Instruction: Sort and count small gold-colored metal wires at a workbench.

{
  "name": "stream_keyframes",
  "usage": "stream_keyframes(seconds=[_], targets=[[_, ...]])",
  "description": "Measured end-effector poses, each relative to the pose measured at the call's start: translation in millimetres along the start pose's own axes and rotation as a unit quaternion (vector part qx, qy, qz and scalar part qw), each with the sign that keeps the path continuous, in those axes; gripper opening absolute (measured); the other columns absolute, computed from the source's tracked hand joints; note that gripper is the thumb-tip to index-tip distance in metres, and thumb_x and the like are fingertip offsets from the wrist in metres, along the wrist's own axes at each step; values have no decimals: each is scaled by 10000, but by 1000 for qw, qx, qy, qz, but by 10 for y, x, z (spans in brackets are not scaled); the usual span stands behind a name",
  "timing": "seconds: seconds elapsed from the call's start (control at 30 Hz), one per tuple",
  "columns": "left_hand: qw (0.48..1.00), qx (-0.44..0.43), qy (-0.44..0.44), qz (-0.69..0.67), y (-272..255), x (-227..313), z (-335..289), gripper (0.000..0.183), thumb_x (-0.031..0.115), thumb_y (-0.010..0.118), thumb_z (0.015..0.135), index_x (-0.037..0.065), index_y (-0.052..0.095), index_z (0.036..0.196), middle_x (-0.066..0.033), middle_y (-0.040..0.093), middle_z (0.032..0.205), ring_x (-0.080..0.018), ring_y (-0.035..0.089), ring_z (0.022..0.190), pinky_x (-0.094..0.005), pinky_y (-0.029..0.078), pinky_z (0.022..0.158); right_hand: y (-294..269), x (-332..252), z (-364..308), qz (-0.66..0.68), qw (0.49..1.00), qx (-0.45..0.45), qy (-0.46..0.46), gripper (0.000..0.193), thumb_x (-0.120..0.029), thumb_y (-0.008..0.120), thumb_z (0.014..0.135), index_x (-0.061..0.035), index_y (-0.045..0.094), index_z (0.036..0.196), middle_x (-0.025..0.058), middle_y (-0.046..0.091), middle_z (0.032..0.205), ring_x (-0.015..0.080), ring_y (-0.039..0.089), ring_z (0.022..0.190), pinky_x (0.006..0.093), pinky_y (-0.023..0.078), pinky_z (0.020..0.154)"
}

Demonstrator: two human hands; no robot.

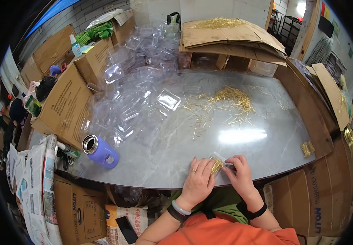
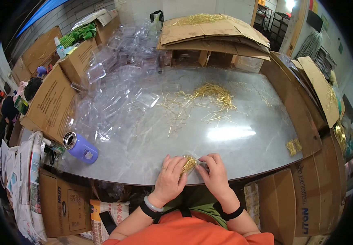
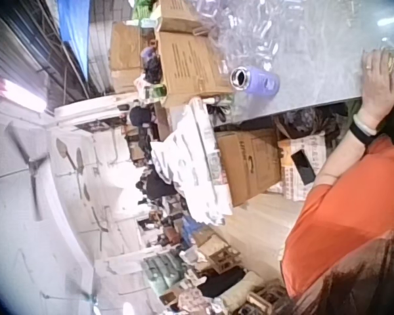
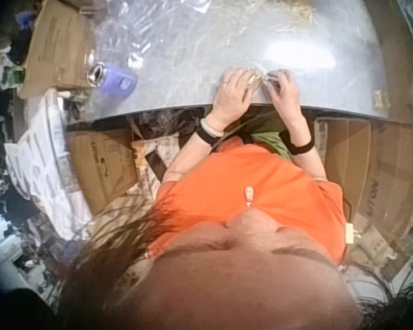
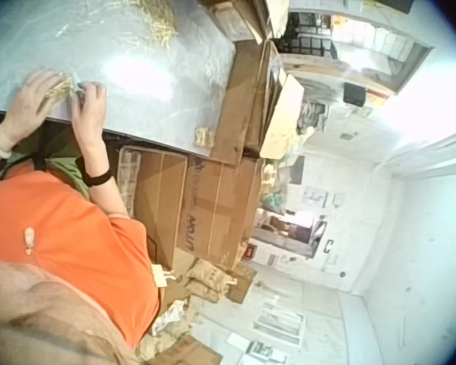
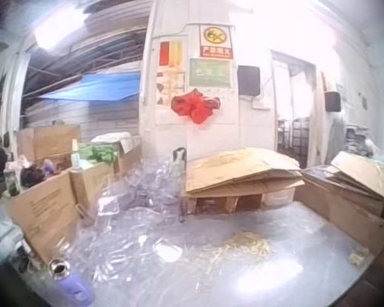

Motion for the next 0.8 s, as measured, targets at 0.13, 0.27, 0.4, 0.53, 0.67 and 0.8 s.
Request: stream_keyframes(seconds=[0.13,0.27,0.4,0.53,0.67,0.8], targets=[[999,-20,5,29,47,7,-4,456,114,624,917,-28,547,1343,-182,542,1335,-365,499,1293,-569,311,1186,21,43,16,-21,1000,1,13,193,-50,746,882,-43,660,1054,119,603,1014,288,624,733,375,533,655],[998,-12,13,65,90,2,-33,448,145,613,944,-42,547,1345,-192,531,1347,-378,485,1307,-575,274,1202,143,-74,-110,-62,997,14,-44,233,-61,730,896,-32,658,1116,139,614,1060,302,640,768,383,534,676],[998,6,9,57,62,14,-34,479,165,628,944,-41,527,1365,-213,518,1358,-395,468,1324,-584,272,1199,23,-87,-73,-46,999,16,-7,460,-139,724,916,-13,579,1334,199,597,1269,366,626,1064,444,518,887],[1000,13,2,-8,22,-7,-37,514,159,610,929,-40,500,1390,-226,509,1383,-396,445,1351,-588,267,1203,252,-213,-82,-161,969,-113,-148,656,-304,705,937,-28,462,1480,241,445,1504,429,445,1352,527,365,1118],[991,19,-29,-129,-110,-152,-71,549,154,535,943,-55,439,1442,-243,482,1426,-429,450,1339,-553,272,1211,226,-294,-94,-139,970,-118,-162,759,-450,731,890,-76,467,1495,232,366,1577,460,375,1416,569,302,1167],[942,30,-104,-317,-89,-372,-109,552,172,456,995,-73,384,1485,-244,462,1466,-388,471,1368,-480,319,1201,429,-457,-81,-189,955,-135,-185,798,-514,781,822,-132,516,1470,209,392,1568,452,395,1399,592,311,1149]])
Point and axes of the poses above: each hand's wrist, its own z-axis towards the middle knuckle, its own y-axis out of the palm, x = y × z, the point moved 9 cm from there along z, towards the middle knuckle
